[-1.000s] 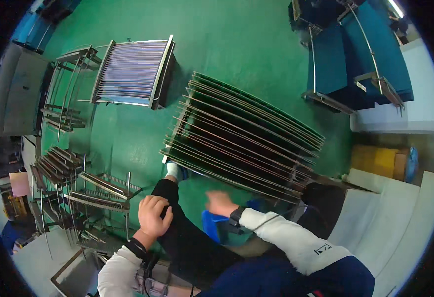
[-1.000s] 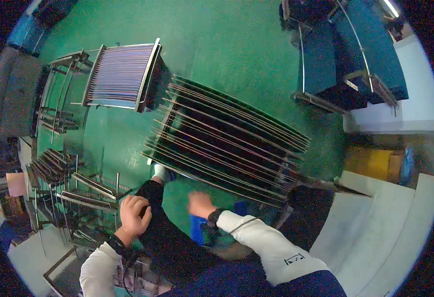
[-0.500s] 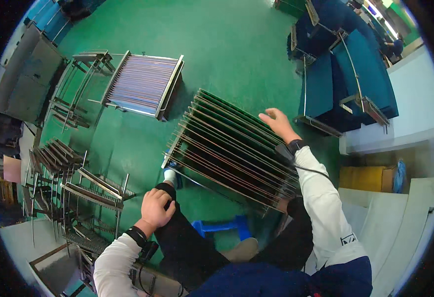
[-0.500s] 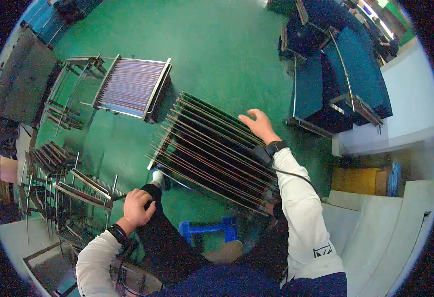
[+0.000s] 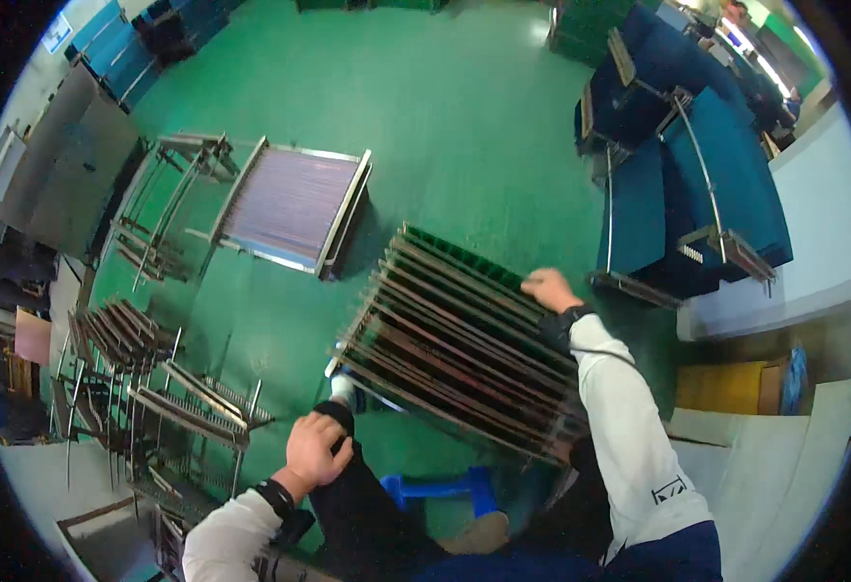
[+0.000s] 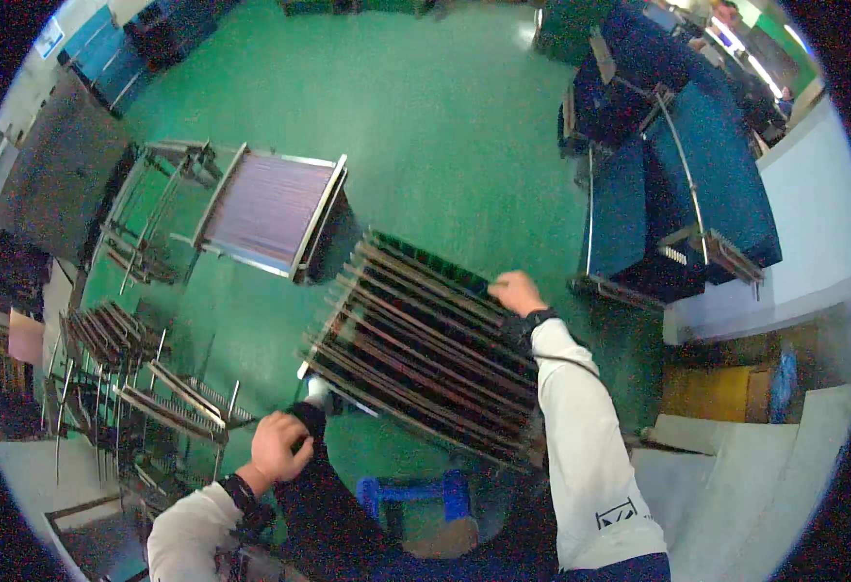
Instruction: Manually feeding large green circuit boards or substrates into an industrial processing machine one by one.
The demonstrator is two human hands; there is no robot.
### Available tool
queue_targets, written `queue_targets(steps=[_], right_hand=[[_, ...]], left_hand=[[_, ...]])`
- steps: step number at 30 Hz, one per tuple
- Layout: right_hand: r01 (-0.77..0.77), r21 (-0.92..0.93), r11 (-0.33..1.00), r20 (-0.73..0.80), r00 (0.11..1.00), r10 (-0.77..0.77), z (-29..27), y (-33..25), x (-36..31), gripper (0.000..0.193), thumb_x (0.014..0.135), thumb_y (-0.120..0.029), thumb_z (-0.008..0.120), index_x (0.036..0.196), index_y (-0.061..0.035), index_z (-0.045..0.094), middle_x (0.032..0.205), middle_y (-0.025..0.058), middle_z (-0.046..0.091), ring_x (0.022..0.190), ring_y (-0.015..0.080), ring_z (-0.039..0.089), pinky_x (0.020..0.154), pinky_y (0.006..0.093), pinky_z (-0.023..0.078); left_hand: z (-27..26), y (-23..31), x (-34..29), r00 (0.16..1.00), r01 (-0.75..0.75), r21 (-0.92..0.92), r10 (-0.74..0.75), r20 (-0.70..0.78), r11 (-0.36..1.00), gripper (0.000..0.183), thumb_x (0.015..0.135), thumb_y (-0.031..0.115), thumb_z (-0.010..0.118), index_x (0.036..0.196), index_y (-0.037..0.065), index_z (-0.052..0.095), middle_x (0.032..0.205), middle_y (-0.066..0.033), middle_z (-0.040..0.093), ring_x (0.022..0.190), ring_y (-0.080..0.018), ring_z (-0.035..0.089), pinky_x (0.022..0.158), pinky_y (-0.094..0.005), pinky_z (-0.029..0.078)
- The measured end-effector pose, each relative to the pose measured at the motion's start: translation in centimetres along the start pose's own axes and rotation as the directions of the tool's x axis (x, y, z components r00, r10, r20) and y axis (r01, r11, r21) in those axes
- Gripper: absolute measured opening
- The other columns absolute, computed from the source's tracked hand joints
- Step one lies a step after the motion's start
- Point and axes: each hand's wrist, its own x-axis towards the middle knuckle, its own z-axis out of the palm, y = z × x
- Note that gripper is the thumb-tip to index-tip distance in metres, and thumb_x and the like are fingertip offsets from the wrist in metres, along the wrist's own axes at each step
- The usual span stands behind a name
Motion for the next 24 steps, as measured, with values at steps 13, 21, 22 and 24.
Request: queue_targets(steps=[13,21,22,24], right_hand=[[0.209,-0.235,0.949,-0.183,0.95,-0.255,-11.7,-9.7,-5.0,0.023,0.078,-0.026,0.067,0.09,-0.0062,0.071,0.087,0.0207,0.067,0.086,0.0419,0.063,0.075,0.0516,0.05],[0.248,-0.24,0.939,-0.622,0.703,-0.345,-33.2,-13.5,-17.3,0.026,0.078,-0.022,0.069,0.083,0.0025,0.063,0.076,0.0234,0.06,0.073,0.0399,0.061,0.066,0.0444,0.045],[0.102,-0.127,0.987,-0.633,0.757,-0.159,-36.7,-12.4,-20.9,0.026,0.079,-0.02,0.07,0.089,0.003,0.065,0.077,0.0221,0.06,0.072,0.0289,0.063,0.068,0.0411,0.046],[0.174,0.22,0.96,-0.723,0.689,0.041,-39.8,-11.8,-26.1,0.024,0.087,-0.016,0.067,0.101,0.003,0.067,0.086,0.0118,0.068,0.075,0.016,0.062,0.069,0.0334,0.048]], left_hand=[[0.6,1.0,-0.2,1.0,0.007,0.051,-0.006,-0.017,0.999,0.018,0.074,0.027,0.068,0.074,0.009,0.064,0.08,-0.0078,0.061,0.082,-0.029,0.058,0.073,-0.0422,0.045],[2.1,1.2,-0.4,0.997,-0.04,0.068,0.044,-0.069,0.997,0.021,0.077,0.029,0.066,0.072,0.009,0.065,0.079,-0.0095,0.062,0.083,-0.0314,0.059,0.073,-0.044,0.046],[2.2,2.2,0.3,0.996,-0.054,0.07,0.058,-0.061,0.996,0.021,0.077,0.028,0.066,0.071,0.008,0.065,0.078,-0.0102,0.062,0.083,-0.0325,0.059,0.074,-0.0445,0.046],[2.6,2.0,0.1,0.991,-0.106,0.044,0.109,-0.076,0.993,0.021,0.077,0.028,0.066,0.071,0.007,0.065,0.078,-0.0109,0.062,0.082,-0.0333,0.06,0.074,-0.0453,0.047]])
